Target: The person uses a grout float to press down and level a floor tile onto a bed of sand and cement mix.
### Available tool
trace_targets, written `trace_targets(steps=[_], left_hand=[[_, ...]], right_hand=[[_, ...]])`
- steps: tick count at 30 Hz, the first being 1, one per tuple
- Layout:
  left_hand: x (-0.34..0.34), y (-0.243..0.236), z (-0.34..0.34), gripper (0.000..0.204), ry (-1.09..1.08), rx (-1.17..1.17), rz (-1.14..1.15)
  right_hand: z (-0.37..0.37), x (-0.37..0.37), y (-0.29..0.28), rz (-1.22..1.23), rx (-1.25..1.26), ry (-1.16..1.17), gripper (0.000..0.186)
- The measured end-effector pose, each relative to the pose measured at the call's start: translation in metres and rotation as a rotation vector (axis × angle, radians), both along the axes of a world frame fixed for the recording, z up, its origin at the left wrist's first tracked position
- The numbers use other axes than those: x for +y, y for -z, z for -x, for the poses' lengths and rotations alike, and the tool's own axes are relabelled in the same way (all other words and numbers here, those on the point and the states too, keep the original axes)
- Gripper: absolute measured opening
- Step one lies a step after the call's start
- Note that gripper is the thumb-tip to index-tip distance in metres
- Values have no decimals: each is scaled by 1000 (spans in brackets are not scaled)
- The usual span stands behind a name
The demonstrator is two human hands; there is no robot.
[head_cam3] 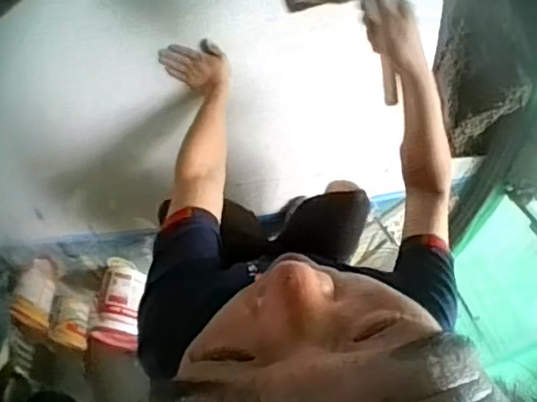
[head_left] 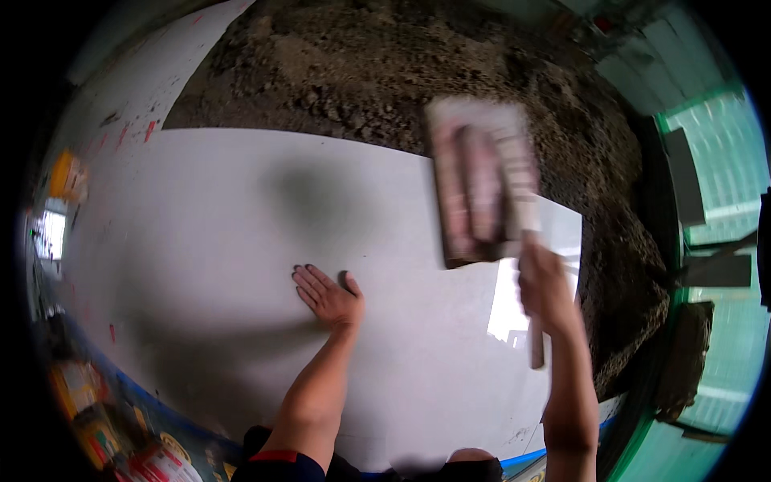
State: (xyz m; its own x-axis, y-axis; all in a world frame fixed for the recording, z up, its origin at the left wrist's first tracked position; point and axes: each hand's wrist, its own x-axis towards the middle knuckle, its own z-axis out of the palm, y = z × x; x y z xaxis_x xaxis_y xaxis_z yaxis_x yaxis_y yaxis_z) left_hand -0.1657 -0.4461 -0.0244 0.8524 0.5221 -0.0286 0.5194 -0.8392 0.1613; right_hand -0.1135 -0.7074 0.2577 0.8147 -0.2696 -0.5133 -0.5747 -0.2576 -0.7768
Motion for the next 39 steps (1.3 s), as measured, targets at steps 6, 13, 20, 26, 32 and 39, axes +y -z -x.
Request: trace_targets(steps=[6, 13, 20, 26, 32, 39], left_hand=[[-12, -5, -8, 83, 37, 43, 19], [-12, 0, -8, 79, 23, 45, 11], [-7, 16, -8, 75, 34, -148, -158], [-38, 20, -9, 74, 114, -227, -145], [-8, 19, -4, 74, 46, -87, -244], [-37, 20, -7, 73, 81, -61, -216]], right_hand=[[80, -20, 100, 349, -355, 100, 45], [-58, 5, 81, -21, 302, -139, 61], [63, -56, 28, 205, -556, 359, 52], [49, -168, 170, 41, 232, 256, 61], [62, -187, 9, 226, -269, 364, 59], [123, -158, 196, 559, 129, 434, 78]])
